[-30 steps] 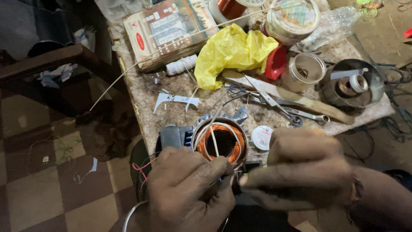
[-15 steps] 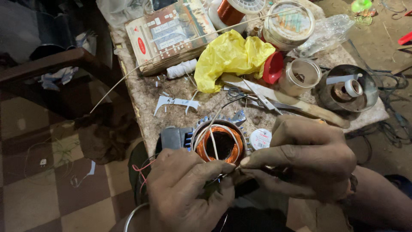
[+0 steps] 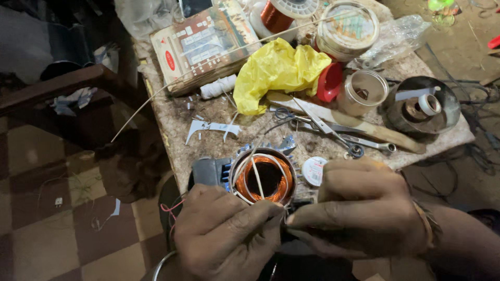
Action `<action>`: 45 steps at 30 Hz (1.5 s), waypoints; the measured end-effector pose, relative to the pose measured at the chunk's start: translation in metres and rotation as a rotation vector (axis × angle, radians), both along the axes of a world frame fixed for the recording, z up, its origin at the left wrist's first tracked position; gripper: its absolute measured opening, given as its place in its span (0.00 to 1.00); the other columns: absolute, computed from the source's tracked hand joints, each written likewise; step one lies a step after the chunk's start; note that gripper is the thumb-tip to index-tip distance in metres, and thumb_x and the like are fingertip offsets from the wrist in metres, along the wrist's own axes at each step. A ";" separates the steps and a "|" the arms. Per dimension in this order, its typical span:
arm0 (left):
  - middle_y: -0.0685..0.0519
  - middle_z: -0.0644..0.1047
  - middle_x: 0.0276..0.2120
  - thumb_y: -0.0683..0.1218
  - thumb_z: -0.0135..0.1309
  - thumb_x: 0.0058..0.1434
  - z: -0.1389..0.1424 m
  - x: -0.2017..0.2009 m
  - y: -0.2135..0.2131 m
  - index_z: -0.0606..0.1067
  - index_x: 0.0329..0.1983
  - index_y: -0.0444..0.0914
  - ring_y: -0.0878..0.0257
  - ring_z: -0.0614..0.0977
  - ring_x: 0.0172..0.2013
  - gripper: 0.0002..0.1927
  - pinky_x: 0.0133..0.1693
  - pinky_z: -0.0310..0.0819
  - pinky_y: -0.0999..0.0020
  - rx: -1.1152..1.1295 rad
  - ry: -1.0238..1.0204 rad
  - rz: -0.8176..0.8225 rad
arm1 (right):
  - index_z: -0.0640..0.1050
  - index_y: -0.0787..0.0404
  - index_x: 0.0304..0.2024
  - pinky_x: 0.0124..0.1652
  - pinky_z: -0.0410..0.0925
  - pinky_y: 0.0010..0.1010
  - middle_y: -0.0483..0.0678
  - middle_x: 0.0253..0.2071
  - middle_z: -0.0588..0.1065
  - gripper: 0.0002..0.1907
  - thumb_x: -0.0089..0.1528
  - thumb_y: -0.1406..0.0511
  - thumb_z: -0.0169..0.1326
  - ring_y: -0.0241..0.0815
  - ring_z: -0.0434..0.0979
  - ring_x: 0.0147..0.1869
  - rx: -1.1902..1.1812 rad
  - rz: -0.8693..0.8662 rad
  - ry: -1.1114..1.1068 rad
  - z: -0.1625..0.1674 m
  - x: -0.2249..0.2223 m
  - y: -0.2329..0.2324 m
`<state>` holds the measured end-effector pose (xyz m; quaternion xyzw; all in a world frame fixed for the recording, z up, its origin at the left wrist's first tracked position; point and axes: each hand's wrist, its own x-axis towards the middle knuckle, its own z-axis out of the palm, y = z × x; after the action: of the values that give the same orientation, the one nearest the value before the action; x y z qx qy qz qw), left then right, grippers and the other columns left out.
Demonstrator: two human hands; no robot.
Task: The person works on a motor stator on a cluttered workbench, inserting white strips into the slots between the copper coils and pressing them down by hand to line the slots. They reposition the wires and strips repeatedly, then pick up scissors and continue fitting the strips around the winding.
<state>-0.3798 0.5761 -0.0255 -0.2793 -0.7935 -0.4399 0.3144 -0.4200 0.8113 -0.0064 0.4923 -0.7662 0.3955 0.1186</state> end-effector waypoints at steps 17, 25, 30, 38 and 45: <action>0.59 0.74 0.23 0.38 0.70 0.49 0.003 0.004 -0.003 0.81 0.38 0.39 0.64 0.76 0.23 0.13 0.30 0.58 0.64 0.016 -0.035 -0.034 | 0.84 0.61 0.38 0.25 0.59 0.32 0.45 0.24 0.69 0.15 0.48 0.67 0.69 0.38 0.70 0.25 0.083 -0.069 0.028 0.009 -0.007 -0.010; 0.59 0.73 0.24 0.38 0.68 0.52 0.002 0.006 -0.004 0.81 0.39 0.40 0.64 0.76 0.25 0.12 0.32 0.58 0.64 0.027 -0.057 -0.043 | 0.83 0.61 0.34 0.24 0.61 0.28 0.43 0.24 0.70 0.11 0.50 0.67 0.70 0.34 0.71 0.25 0.061 -0.133 -0.004 0.007 -0.006 -0.011; 0.58 0.70 0.21 0.39 0.69 0.47 0.002 0.007 -0.007 0.81 0.36 0.40 0.62 0.73 0.23 0.14 0.31 0.56 0.62 0.008 -0.071 -0.018 | 0.84 0.57 0.36 0.26 0.63 0.27 0.39 0.24 0.70 0.12 0.50 0.66 0.70 0.31 0.72 0.26 0.064 0.007 -0.011 0.012 -0.007 -0.013; 0.57 0.71 0.20 0.38 0.68 0.43 0.009 0.003 -0.008 0.80 0.34 0.37 0.62 0.73 0.21 0.14 0.28 0.56 0.63 0.020 -0.049 -0.067 | 0.84 0.58 0.39 0.26 0.60 0.30 0.41 0.24 0.69 0.16 0.48 0.65 0.70 0.34 0.71 0.26 0.126 0.073 -0.067 0.002 -0.006 -0.002; 0.58 0.73 0.24 0.37 0.67 0.45 0.005 0.008 -0.008 0.81 0.39 0.38 0.64 0.76 0.24 0.16 0.32 0.59 0.65 0.034 -0.111 -0.101 | 0.83 0.59 0.38 0.26 0.62 0.28 0.44 0.27 0.72 0.13 0.51 0.66 0.70 0.35 0.72 0.26 0.056 -0.111 -0.089 0.006 -0.006 -0.011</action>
<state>-0.3716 0.5678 -0.0206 -0.2891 -0.7870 -0.4833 0.2520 -0.4263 0.8000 0.0000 0.4343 -0.8076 0.3881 0.0923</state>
